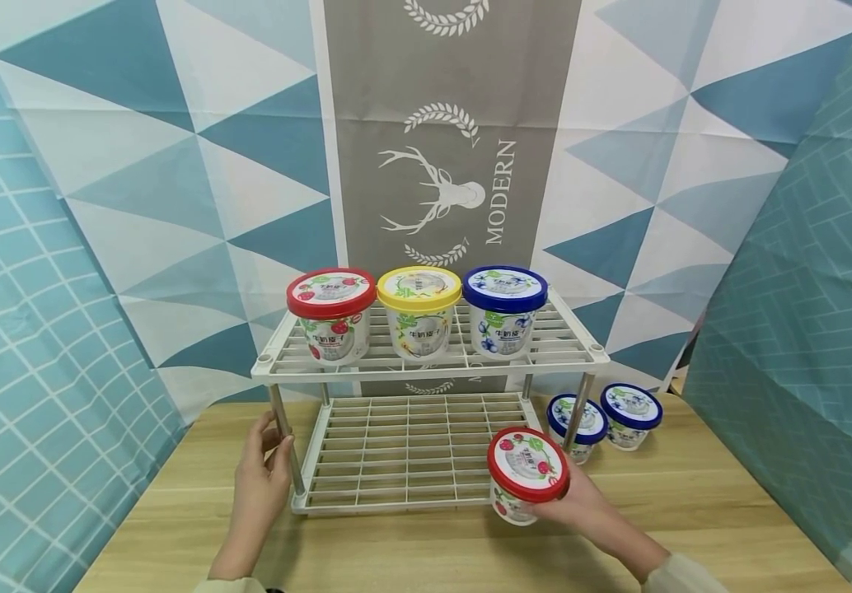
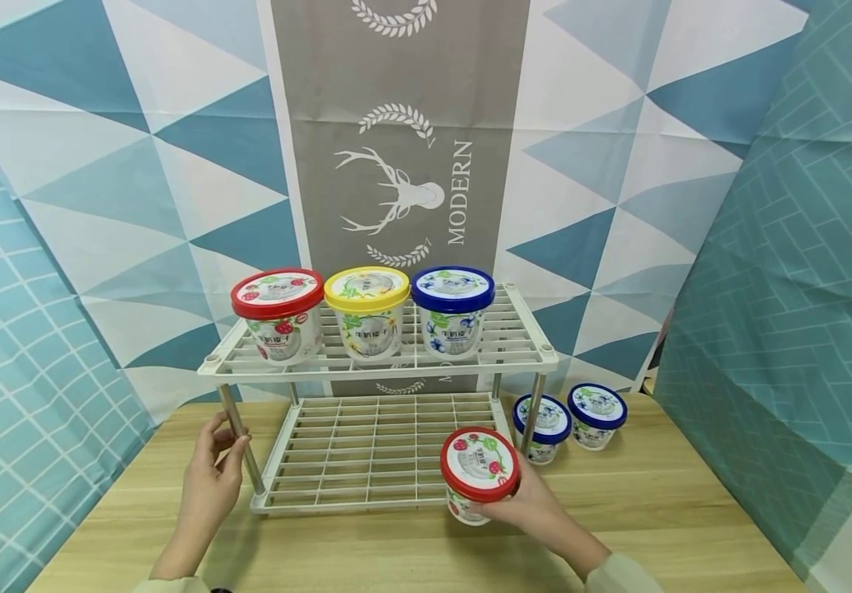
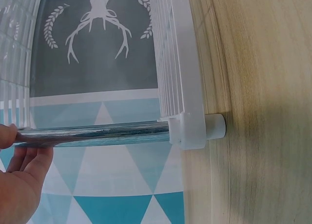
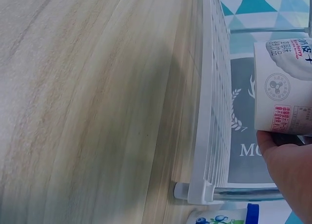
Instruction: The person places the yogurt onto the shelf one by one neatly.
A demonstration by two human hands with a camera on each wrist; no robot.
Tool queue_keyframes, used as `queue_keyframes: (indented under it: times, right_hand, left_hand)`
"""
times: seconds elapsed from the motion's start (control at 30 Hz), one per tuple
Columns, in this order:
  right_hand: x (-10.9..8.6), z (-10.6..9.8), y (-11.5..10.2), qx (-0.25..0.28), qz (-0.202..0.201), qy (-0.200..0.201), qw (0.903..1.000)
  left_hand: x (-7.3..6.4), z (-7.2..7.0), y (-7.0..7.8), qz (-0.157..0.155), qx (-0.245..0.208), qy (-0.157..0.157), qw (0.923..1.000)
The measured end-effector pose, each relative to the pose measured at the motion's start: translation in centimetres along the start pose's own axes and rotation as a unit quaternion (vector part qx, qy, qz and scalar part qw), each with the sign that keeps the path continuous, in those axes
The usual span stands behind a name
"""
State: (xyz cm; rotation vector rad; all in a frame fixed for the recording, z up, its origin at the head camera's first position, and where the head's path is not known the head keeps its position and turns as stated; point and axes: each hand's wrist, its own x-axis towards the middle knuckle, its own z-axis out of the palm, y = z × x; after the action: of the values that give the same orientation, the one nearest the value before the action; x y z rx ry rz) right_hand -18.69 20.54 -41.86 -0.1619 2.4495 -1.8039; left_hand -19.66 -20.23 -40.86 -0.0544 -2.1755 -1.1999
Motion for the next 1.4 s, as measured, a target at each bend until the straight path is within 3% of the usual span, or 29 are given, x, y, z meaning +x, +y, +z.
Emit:
queue_keyframes:
  times: [0.4,0.57,0.97,1.23,1.4]
  right_hand:
    - [0.3,0.6,-0.4,-0.003,-0.014,-0.014,0.9998]
    - [0.5,1.1,-0.6,-0.018,0.007,-0.001,0.9998]
    - [0.6,1.5,-0.7,-0.004,-0.036,-0.037,0.9987]
    - [0.7,2.0,-1.1,-0.022,-0.022,-0.029,0.9991]
    - [0.8,2.2,-0.9,-0.015,-0.036,-0.043,0.9983]
  left_hand:
    - [-0.1,0.0,0.0,-0.002,0.002,0.000,1.0000]
    - [-0.1,0.0,0.0,0.000,0.001,0.004,1.0000]
    - [-0.1,-0.1,0.0,-0.009,0.000,0.002,1.0000]
    - [0.0,0.0,-0.1,-0.014,0.013,-0.001,0.9998]
    - [0.0,0.0,-0.1,-0.018,0.011,-0.003,0.9998]
